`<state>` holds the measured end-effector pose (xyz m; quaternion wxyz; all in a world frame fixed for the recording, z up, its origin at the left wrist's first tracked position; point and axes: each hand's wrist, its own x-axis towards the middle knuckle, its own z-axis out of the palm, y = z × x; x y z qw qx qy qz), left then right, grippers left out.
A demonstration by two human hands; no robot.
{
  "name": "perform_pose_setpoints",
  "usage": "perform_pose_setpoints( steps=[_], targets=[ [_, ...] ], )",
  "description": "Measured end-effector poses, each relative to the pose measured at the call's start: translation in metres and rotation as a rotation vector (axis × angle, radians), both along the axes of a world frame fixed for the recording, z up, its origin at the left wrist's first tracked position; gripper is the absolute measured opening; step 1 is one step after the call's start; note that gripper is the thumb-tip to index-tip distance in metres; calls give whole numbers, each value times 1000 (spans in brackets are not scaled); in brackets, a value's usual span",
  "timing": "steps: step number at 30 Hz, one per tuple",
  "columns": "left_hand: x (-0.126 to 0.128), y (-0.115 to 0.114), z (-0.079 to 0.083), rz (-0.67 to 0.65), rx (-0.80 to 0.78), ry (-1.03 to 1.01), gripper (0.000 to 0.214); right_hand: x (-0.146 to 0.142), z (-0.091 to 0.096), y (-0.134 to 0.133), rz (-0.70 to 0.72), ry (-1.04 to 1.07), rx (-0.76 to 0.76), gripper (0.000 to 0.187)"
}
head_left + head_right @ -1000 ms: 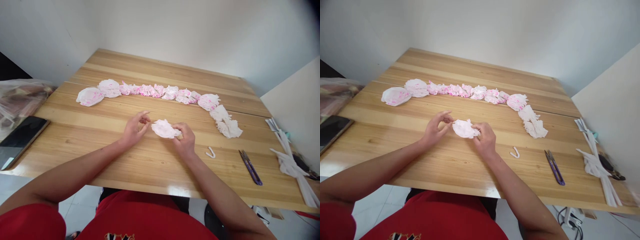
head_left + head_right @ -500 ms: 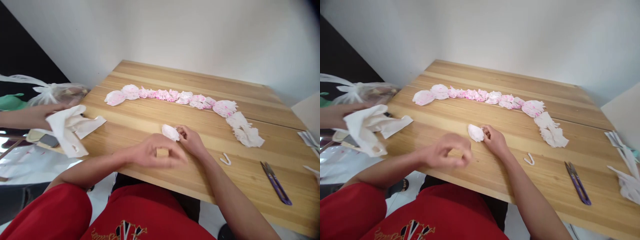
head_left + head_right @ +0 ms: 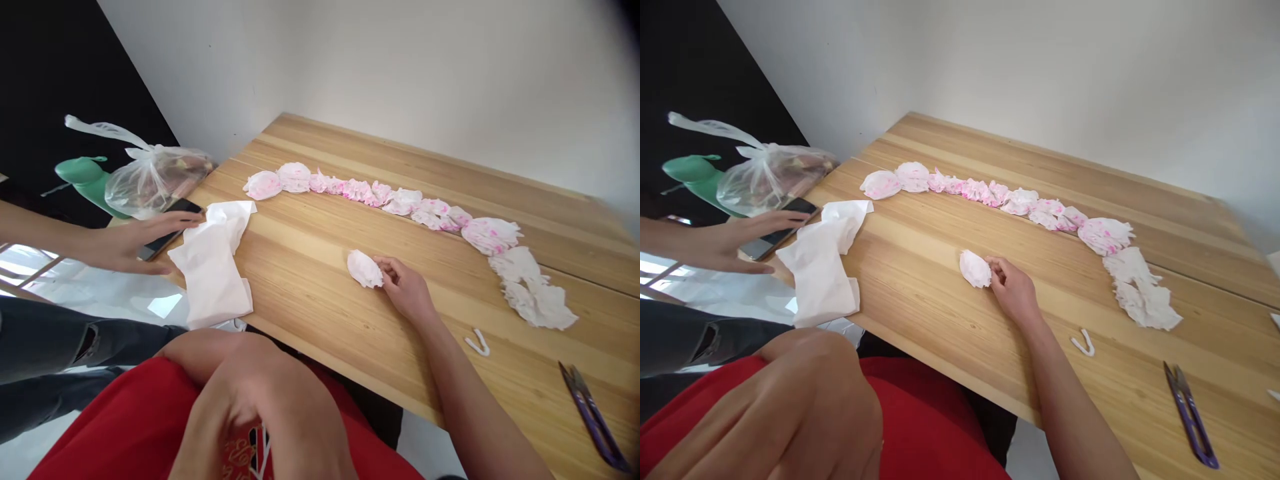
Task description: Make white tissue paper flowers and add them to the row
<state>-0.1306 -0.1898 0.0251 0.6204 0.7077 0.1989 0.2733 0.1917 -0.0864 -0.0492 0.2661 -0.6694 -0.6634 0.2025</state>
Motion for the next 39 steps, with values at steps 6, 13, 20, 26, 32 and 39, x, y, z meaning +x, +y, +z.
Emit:
perform_pose_setpoints(
  steps=[6, 13, 20, 26, 32, 39],
  targets=[
    [26, 22, 5, -141, -211, -272, 56, 0, -1, 0, 4, -21, -11, 33],
    [43, 32, 4, -466, -237, -424, 43, 1, 0, 0, 10, -21, -16, 34],
    [19, 91, 26, -902, 71, -384, 28, 1, 2, -1, 12, -14, -34, 34],
    [-96, 126, 31, -28, 505, 411, 62, 0, 5, -2, 11, -21, -63, 35],
    [-136, 170, -16, 371, 673, 1157, 93, 4, 5, -1, 34, 16, -82, 36],
    [-118, 212, -47, 437, 690, 1129, 80, 3, 5, -1, 39, 7, -66, 33]
  ],
)
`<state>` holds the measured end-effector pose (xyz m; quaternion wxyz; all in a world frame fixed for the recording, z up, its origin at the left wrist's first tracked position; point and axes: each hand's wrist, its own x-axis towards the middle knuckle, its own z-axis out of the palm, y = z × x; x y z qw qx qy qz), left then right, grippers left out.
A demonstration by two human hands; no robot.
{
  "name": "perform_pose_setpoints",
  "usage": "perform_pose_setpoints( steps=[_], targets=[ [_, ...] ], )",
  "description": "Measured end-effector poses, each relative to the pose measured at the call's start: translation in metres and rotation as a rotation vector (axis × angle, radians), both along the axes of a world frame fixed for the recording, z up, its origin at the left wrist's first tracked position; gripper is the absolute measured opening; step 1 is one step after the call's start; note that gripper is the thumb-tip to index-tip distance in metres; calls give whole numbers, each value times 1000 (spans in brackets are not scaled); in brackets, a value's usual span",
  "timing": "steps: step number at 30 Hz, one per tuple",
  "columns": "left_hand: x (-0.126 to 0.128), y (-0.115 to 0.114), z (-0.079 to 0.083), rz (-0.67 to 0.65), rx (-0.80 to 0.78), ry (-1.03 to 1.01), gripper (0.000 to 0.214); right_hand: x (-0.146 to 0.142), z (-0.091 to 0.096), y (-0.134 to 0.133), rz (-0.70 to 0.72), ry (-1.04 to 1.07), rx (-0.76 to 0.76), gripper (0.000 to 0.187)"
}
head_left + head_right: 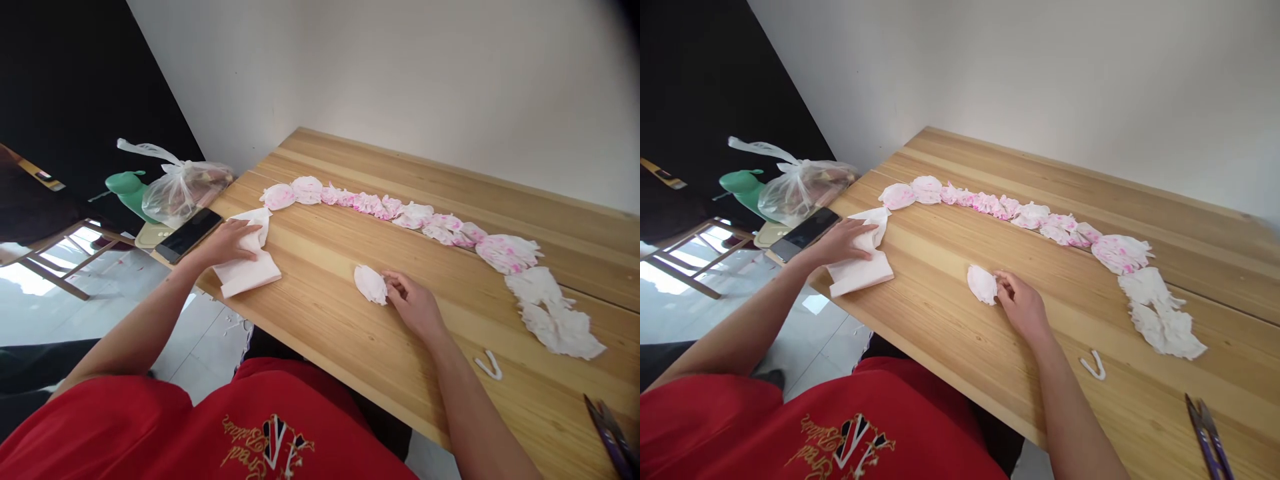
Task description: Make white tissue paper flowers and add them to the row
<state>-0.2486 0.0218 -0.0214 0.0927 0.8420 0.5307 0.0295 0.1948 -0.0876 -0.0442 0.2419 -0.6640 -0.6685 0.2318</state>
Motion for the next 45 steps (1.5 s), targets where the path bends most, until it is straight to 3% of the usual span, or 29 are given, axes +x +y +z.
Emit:
perform_pose_setpoints(
  steps=[4, 7, 14, 22, 29, 33, 36, 45],
  targets=[
    [34, -1, -11, -161, 88, -217, 45, 0, 0, 0, 6, 1, 13, 33],
    [56, -6, -19, -221, 182, -255, 34, -1, 1, 0, 18, 8, 37, 33],
    [67, -12, -21, -344, 200, -300, 26, -3, 6, -1, 13, 60, 18, 32],
    [89, -19, -13, -636, 107, -317, 22, 6, 10, -1, 11, 278, 16, 35],
    [127, -38, 2, -902, 74, -192, 26, -1, 18, -7, 51, 225, 189, 31],
    [140, -31, 1, -852, 217, -86, 28, 1, 12, -2, 120, -55, 357, 34],
    [149, -22, -1, -747, 272, -45, 34, 2, 5, 3, 225, -212, 357, 35],
    [154, -20, 18, -695, -95, -140, 70, 3, -1, 7, 206, -222, 272, 18]
  ],
)
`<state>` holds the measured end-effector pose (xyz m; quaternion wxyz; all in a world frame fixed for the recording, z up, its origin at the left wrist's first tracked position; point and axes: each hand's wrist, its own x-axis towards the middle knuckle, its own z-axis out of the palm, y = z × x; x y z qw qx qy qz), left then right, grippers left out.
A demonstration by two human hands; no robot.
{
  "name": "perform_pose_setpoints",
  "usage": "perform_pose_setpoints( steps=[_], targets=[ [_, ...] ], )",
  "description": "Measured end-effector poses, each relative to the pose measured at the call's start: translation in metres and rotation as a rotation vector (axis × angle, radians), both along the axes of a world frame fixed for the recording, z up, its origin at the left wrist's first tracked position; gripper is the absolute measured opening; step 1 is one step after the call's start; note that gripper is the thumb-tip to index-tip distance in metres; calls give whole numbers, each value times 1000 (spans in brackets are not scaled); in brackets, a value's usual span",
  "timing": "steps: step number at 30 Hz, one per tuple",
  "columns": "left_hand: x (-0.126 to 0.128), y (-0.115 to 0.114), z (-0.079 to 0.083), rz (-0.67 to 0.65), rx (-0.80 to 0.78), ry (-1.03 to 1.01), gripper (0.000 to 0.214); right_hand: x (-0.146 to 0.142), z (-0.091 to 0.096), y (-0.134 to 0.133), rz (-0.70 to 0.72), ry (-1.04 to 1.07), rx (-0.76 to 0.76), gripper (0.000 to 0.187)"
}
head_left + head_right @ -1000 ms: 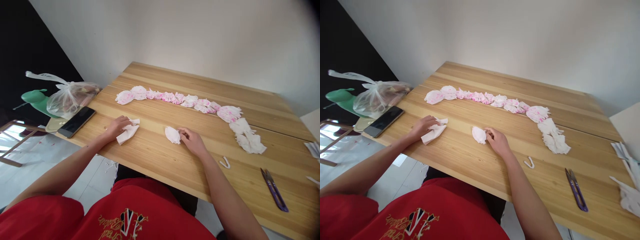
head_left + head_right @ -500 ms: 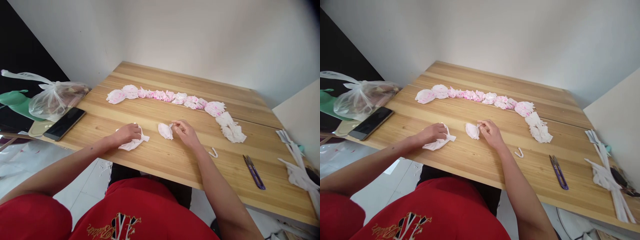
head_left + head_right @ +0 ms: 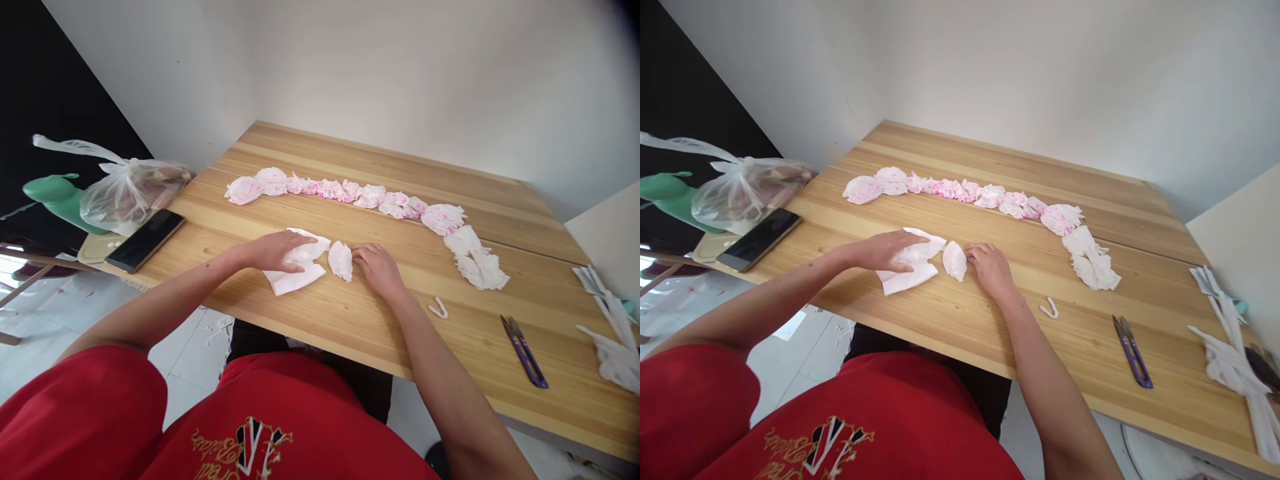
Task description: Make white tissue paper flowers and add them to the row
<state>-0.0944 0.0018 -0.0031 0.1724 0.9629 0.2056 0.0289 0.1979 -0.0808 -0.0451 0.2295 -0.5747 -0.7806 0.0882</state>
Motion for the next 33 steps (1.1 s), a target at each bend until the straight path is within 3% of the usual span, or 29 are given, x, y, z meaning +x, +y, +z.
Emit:
perform_pose_setpoints(
  steps=[6, 12, 15, 19, 22, 25, 27, 30, 33],
  targets=[
    [11, -13, -10, 46, 130, 52, 71, 13, 0, 0, -106, 84, -18, 22],
    [12, -10, -18, 33, 96, -47, 61, 15, 7, -4, 28, 26, -62, 25],
    [12, -8, -23, 51, 80, -98, 63, 10, 4, -4, -9, 0, -24, 13],
    [15, -7, -30, 71, 81, -146, 62, 7, 0, -3, -83, 34, -26, 12],
    [19, -8, -35, 96, 78, -166, 61, 11, 4, -2, -236, 266, -63, 13],
    [30, -14, -39, 64, 75, -189, 61, 12, 14, 1, -341, 697, -108, 17],
    [44, -22, -41, -16, 74, -202, 50, 5, 23, 3, -322, 954, -173, 24],
    [71, -37, -39, -248, 120, -175, 23, -14, 35, 5, -240, 1196, -319, 34],
    [94, -46, -36, -295, 196, -206, 20, -33, 40, 7, -193, 1406, -392, 36]
  ],
)
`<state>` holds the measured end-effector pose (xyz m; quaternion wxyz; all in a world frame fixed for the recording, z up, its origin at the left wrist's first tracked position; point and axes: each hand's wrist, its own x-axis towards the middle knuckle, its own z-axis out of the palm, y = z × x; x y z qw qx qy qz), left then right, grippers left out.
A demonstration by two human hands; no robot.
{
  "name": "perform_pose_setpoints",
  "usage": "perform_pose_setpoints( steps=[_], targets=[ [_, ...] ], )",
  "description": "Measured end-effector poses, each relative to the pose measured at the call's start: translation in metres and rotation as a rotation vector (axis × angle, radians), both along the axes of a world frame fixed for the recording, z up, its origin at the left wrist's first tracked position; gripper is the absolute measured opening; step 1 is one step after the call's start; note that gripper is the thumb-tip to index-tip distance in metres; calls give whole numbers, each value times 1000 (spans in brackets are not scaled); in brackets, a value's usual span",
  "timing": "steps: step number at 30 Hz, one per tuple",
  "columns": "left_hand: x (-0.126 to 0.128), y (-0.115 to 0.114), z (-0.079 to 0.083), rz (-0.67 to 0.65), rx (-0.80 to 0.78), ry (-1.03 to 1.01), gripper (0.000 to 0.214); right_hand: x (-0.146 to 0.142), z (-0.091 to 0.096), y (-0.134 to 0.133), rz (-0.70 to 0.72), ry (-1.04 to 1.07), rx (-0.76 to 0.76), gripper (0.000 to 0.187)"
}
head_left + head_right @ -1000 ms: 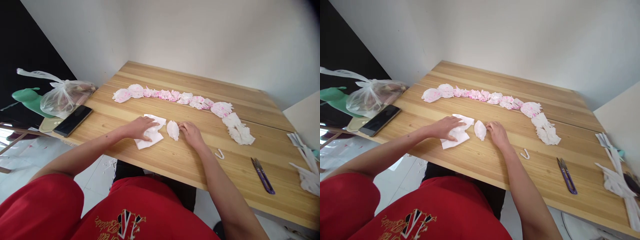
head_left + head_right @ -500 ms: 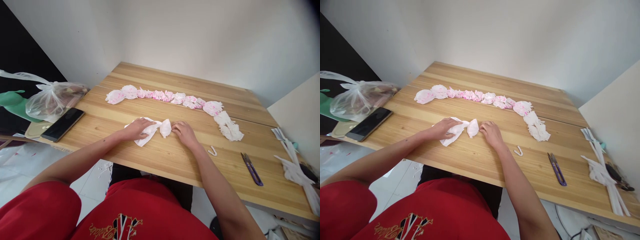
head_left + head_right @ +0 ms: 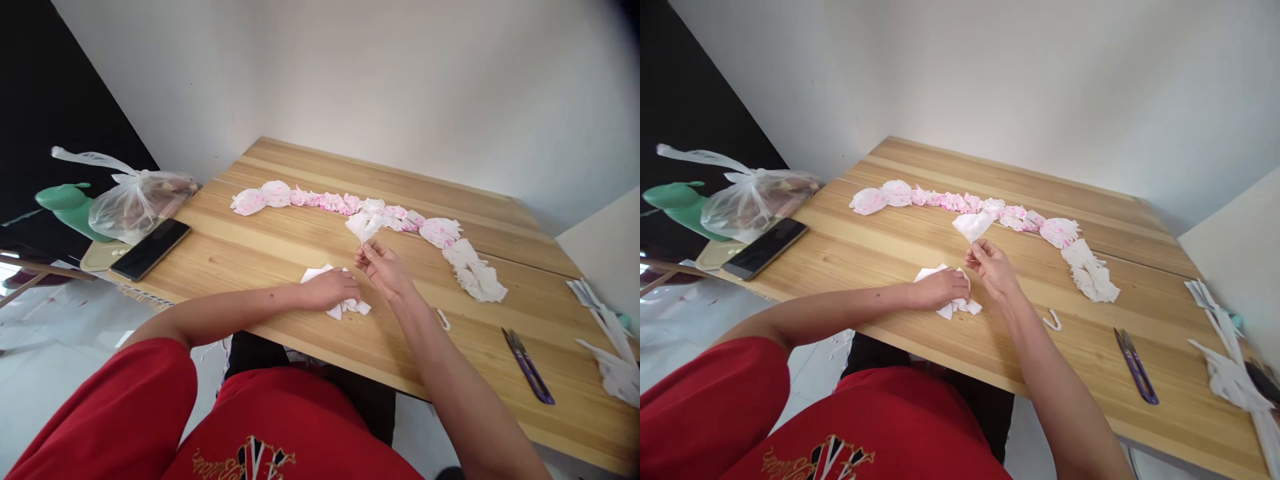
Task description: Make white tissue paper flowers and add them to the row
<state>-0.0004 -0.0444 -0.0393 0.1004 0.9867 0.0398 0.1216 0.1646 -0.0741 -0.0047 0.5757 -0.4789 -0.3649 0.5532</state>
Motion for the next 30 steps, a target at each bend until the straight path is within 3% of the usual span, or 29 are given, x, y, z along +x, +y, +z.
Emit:
perform_pose_setpoints(
  steps=[5, 9, 12, 15, 17, 21, 24, 26, 28, 30],
  targets=[
    [11, 12, 3, 15, -14, -38, 40, -10, 4, 8, -185, 340, 76, 35],
    [15, 22, 2, 83, -213, 6, 63, -15, 17, 22, -268, 440, 208, 30],
    [19, 23, 2, 109, -344, 69, 59, -25, 21, 35, -262, 430, 251, 29],
    [14, 25, -1, 31, -328, 16, 52, -35, 10, 40, -302, 332, 290, 26],
    [7, 28, -5, 21, -258, -37, 65, -39, -4, 38, -348, 276, 287, 26],
    [-4, 34, -15, 179, -193, -16, 87, -40, -30, 27, -355, 223, 217, 24],
    [-6, 40, -16, 188, -234, -34, 90, -37, -40, 19, -305, 201, 174, 23],
    [-6, 46, -13, 113, -344, -86, 82, -35, -41, 16, -276, 207, 155, 22],
    [-5, 53, -8, 60, -537, -177, 56, -34, -40, 15, -266, 241, 137, 22],
    [-5, 57, -5, 151, -756, -297, 35, -33, -39, 15, -277, 279, 131, 23]
  ],
)
